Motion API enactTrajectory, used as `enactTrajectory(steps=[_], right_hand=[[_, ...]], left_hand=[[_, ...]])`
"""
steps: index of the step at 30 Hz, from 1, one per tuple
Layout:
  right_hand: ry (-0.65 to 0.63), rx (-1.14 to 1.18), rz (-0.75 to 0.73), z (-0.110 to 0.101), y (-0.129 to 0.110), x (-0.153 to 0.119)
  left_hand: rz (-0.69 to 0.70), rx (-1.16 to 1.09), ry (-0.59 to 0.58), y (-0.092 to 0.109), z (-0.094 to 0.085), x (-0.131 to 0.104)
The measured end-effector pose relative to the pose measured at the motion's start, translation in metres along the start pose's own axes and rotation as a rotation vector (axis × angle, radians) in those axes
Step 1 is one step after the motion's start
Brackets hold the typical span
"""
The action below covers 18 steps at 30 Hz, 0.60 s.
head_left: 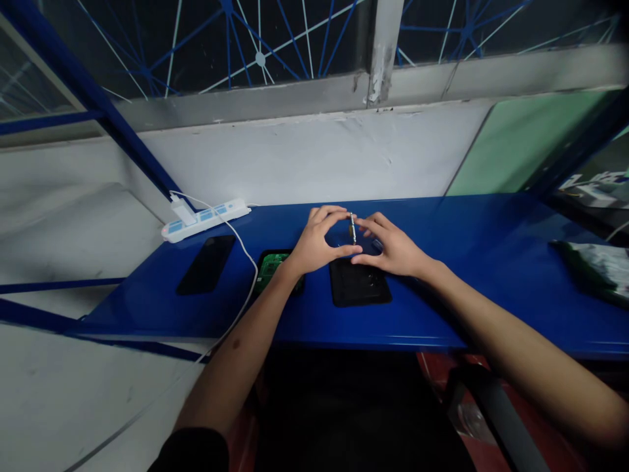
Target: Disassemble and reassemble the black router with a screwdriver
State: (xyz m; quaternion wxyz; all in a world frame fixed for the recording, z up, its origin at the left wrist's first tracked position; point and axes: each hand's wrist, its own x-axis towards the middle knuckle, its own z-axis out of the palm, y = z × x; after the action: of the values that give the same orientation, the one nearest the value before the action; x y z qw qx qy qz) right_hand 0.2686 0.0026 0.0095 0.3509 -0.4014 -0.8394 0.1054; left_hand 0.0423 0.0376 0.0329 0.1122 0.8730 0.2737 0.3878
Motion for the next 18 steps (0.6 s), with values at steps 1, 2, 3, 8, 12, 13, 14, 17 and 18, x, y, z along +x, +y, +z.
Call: enactTrajectory(steps=[1, 2, 3, 8, 12, 13, 14, 17, 18], right_hand=[[0.011, 0.007, -0.012, 0.001, -0.001, 0.0], [0.025, 0.017, -0.021, 0.002, -0.001, 0.0], [0.04, 0.028, -0.026, 0.003, -0.002, 0.0], [0.09, 0.031, -0.048, 0.003, -0.003, 0.0], [0.08, -0.049, -0.009, 0.0, -0.001, 0.001], [0.072, -0.071, 0.008, -0.001, -0.001, 0.001], [0.067, -0.091, 0.024, -0.001, 0.0, 0.002], [0.063, -0.136, 0.055, -0.002, 0.002, 0.002], [0.063, -0.144, 0.061, -0.002, 0.002, 0.002]], left_hand=[[0.002, -0.011, -0.013, 0.001, 0.001, 0.0], [0.004, -0.019, -0.027, 0.001, 0.002, 0.0], [0.005, -0.024, -0.043, 0.002, 0.002, -0.001], [0.007, -0.004, -0.085, 0.005, 0.002, -0.001], [0.021, 0.013, -0.091, 0.003, -0.003, 0.0], [0.018, 0.021, -0.091, 0.002, -0.004, 0.0], [0.014, 0.03, -0.092, 0.0, -0.005, 0.0], [0.0, 0.07, -0.096, -0.003, -0.007, -0.001], [-0.004, 0.085, -0.095, -0.005, -0.007, -0.001]])
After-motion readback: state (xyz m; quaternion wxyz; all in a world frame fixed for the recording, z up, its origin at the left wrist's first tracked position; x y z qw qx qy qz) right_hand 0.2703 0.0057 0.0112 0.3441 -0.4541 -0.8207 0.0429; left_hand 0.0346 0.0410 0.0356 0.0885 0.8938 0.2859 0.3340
